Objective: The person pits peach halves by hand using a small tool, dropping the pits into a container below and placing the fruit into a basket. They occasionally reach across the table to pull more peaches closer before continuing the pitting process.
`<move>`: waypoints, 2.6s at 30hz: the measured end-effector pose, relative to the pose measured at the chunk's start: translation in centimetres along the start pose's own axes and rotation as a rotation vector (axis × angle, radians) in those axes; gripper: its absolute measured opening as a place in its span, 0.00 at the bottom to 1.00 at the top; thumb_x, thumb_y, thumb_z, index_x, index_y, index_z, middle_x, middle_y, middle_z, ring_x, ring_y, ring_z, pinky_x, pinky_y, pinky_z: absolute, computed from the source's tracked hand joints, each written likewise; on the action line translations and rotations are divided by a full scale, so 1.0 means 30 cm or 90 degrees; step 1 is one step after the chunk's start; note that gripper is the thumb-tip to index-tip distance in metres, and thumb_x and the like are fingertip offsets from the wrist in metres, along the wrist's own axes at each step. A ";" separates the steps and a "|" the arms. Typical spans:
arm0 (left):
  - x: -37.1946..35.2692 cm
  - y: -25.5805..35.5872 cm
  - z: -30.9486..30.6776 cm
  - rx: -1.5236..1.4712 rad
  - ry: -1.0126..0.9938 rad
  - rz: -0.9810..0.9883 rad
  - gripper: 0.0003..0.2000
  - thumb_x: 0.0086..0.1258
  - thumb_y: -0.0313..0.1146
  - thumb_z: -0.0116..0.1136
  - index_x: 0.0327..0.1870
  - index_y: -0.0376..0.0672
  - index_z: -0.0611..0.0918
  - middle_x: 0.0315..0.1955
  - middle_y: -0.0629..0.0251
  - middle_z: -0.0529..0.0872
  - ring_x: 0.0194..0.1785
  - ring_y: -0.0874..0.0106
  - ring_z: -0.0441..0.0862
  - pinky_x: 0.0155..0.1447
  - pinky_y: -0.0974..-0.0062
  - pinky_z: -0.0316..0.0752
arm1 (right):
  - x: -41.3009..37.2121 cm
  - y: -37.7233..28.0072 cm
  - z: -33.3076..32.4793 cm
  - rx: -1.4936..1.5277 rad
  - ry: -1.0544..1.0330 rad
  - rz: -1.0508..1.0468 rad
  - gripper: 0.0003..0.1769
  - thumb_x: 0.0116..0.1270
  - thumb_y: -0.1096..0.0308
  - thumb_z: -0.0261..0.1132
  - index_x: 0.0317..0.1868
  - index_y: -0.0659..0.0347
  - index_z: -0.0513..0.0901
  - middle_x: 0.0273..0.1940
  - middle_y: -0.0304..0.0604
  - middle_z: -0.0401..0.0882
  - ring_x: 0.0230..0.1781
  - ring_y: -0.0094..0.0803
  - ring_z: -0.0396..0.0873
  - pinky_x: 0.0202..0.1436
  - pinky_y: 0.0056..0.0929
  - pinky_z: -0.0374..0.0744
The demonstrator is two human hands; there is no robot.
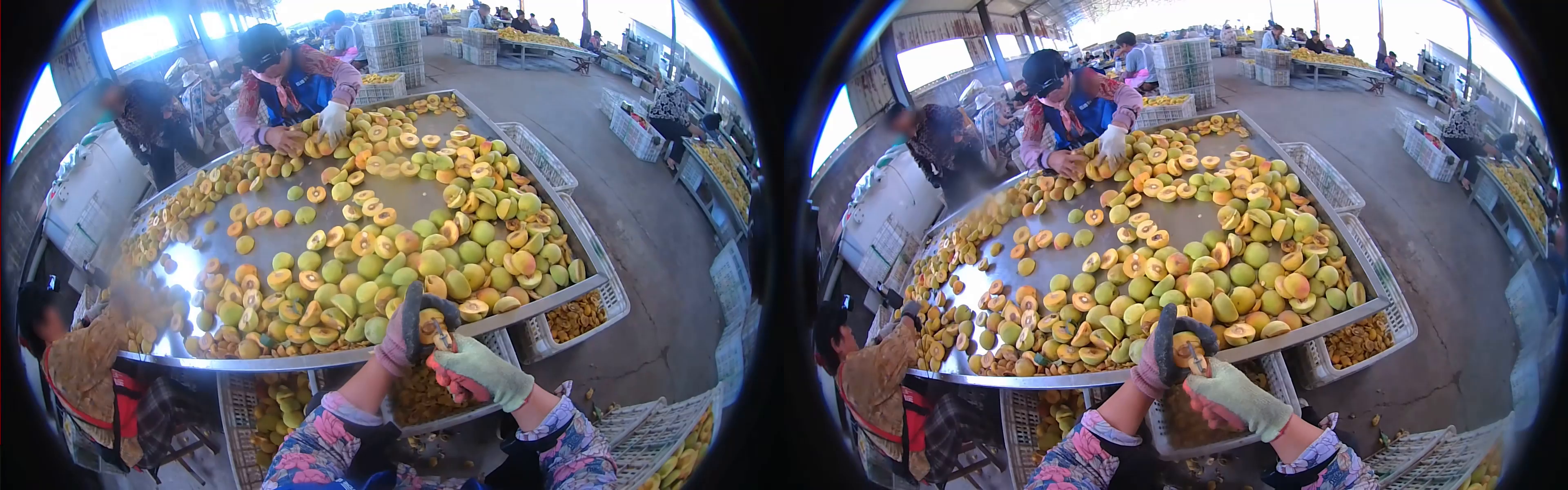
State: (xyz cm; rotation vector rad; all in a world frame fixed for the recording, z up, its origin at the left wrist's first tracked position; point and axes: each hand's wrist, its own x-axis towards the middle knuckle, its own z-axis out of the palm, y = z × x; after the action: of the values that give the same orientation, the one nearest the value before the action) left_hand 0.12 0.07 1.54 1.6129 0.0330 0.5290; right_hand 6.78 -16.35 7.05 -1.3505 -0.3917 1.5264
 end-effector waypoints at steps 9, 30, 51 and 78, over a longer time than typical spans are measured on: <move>-0.003 0.038 0.017 0.262 0.041 0.063 0.20 0.80 0.44 0.44 0.33 0.40 0.82 0.30 0.64 0.88 0.36 0.69 0.86 0.50 0.70 0.79 | 0.005 -0.012 0.000 0.022 -0.022 0.022 0.12 0.70 0.60 0.61 0.43 0.60 0.72 0.27 0.40 0.74 0.17 0.22 0.71 0.19 0.24 0.74; -0.014 -0.008 -0.004 0.115 0.039 -0.007 0.14 0.76 0.42 0.50 0.42 0.40 0.83 0.31 0.66 0.89 0.36 0.67 0.87 0.48 0.70 0.80 | 0.018 -0.007 0.021 -0.028 -0.009 0.029 0.11 0.71 0.60 0.62 0.42 0.60 0.73 0.28 0.37 0.73 0.18 0.20 0.68 0.19 0.22 0.70; -0.007 0.000 -0.022 -0.635 0.100 -0.312 0.17 0.80 0.41 0.46 0.57 0.37 0.78 0.40 0.52 0.86 0.44 0.61 0.85 0.54 0.61 0.81 | -0.022 0.019 0.019 -0.364 0.007 -0.046 0.12 0.65 0.64 0.59 0.40 0.65 0.72 0.22 0.44 0.78 0.17 0.29 0.76 0.21 0.30 0.75; -0.339 0.435 -0.137 0.476 0.050 -0.102 0.14 0.67 0.39 0.64 0.50 0.43 0.84 0.40 0.54 0.87 0.46 0.54 0.85 0.53 0.61 0.79 | 0.074 -0.374 -0.497 -0.787 0.604 -0.281 0.15 0.59 0.58 0.67 0.38 0.61 0.79 0.33 0.54 0.84 0.38 0.53 0.85 0.44 0.45 0.81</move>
State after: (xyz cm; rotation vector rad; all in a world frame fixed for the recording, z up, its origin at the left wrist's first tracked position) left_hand -14.14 -1.10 10.79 2.2885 0.4623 0.4800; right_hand 25.32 -15.11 9.80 -2.4800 -0.9810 0.0251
